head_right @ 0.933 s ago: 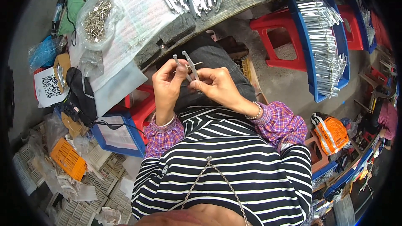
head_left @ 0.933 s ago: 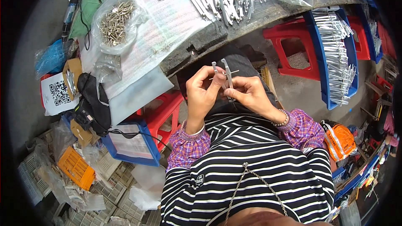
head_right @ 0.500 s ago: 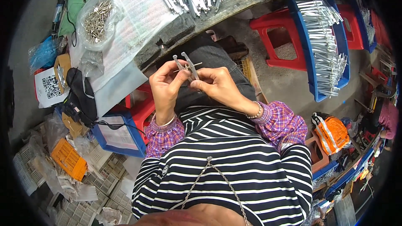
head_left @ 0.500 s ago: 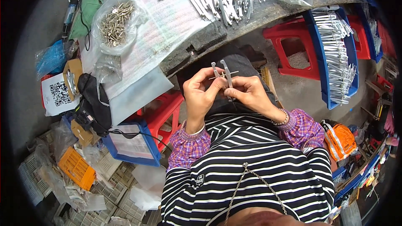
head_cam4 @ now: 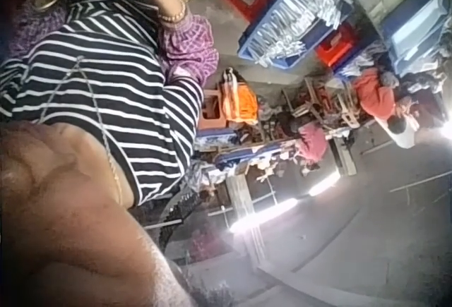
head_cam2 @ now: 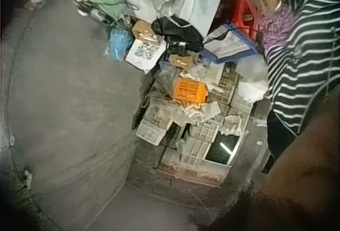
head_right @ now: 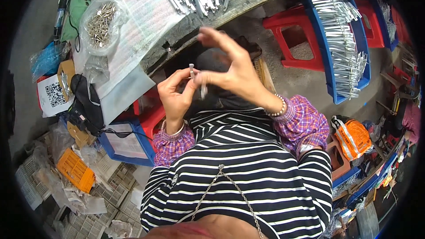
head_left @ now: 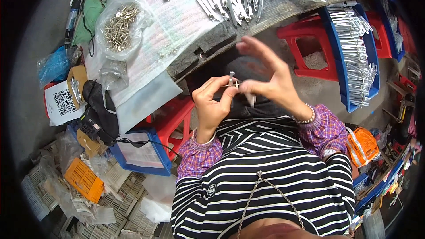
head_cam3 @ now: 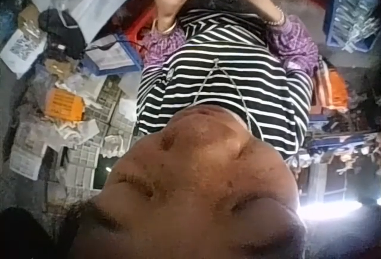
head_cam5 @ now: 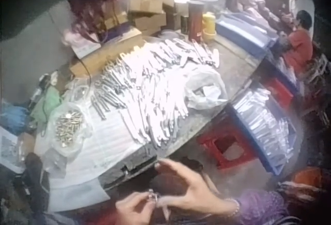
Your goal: The recorder is assembling small metal parts by inserting metal pins into two-pronged brackets at a factory workstation.
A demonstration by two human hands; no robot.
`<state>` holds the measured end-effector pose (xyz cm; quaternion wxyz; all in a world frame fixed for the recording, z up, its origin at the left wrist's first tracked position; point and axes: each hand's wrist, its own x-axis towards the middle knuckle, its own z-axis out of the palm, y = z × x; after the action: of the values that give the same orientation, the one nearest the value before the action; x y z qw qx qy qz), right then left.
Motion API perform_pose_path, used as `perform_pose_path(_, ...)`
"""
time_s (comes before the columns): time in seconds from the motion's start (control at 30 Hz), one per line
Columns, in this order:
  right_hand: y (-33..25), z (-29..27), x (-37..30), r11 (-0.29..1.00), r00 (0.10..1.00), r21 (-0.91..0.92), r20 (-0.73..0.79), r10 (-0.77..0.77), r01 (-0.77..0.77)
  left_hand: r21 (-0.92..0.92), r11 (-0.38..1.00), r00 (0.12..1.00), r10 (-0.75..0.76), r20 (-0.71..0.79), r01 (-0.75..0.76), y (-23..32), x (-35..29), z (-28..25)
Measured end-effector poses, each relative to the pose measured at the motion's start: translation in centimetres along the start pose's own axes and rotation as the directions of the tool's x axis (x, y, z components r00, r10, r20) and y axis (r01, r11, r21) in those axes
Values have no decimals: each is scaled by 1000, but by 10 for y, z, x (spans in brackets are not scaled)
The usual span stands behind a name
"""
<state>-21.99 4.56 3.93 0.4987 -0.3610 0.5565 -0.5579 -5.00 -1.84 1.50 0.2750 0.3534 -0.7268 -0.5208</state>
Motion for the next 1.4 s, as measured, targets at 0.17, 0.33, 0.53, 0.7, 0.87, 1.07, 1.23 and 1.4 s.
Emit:
perform_pose_path(0.17, 44, 18, -25, 953, 982, 250, 111, 150, -173, -217, 970, 983, -135, -125, 106, 1, 5, 5)
perform_pose_path(0.33, 55, 24, -27, 958, 963, 120, 104, 248, -260, -265, 957, 981, -155, -119, 119, 0, 3, 4)
perform_pose_path(0.53, 59, 30, -27, 966, 981, 171, 42, 190, -195, -276, 955, 983, -143, -119, 106, -3, 5, 5)
perform_pose_path(0.7, 58, 27, -25, 953, 970, 183, 72, 232, -242, -312, 939, 981, -176, -79, 144, 5, 9, 3)
perform_pose_path(0.87, 53, 21, -27, 931, 954, 210, 99, 284, -299, -409, 912, 986, -66, -151, -1, 48, 32, -21)
perform_pose_path(1.07, 52, 26, -29, 881, 906, 221, 161, 390, -419, -717, 640, 773, 295, 562, 277, 190, 62, 16)
perform_pose_path(1.23, 47, 16, -30, 935, 935, 114, 160, 317, -336, -804, 531, 520, 623, 585, 267, 212, 62, 42)
perform_pose_path(1.4, 60, 11, -35, 917, 935, 203, 172, 312, -343, -704, 693, 515, 551, 656, 155, 223, 68, 33)
